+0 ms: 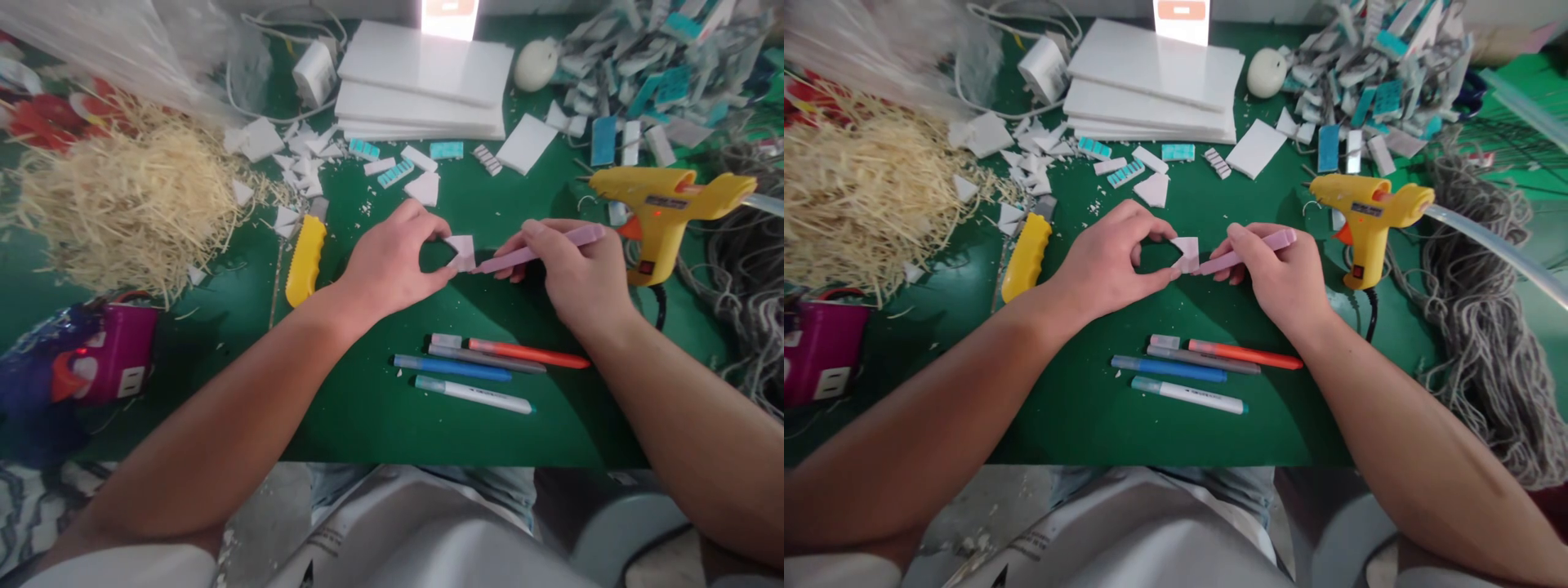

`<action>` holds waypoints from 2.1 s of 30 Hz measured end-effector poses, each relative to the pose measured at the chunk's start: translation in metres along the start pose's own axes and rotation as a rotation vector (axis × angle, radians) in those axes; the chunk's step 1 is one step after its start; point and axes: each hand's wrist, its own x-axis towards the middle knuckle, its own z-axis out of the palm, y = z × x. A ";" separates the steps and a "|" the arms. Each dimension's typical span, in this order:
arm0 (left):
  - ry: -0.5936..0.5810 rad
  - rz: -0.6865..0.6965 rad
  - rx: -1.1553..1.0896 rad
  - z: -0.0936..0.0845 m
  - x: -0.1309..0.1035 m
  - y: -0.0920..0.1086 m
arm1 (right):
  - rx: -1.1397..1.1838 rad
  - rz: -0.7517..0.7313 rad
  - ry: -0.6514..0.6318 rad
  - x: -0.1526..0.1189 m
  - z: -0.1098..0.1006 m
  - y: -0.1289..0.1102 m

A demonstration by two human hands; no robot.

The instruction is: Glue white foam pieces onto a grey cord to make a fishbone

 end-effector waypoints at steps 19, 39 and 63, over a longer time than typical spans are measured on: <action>0.011 0.005 0.007 0.002 -0.001 -0.002 | -0.061 -0.021 0.081 0.000 0.000 0.007; 0.007 0.002 0.017 0.001 -0.001 -0.001 | -0.025 0.028 0.027 -0.002 -0.002 0.001; -0.024 -0.037 0.078 0.001 -0.002 0.008 | -0.025 -0.015 0.115 -0.001 0.000 0.007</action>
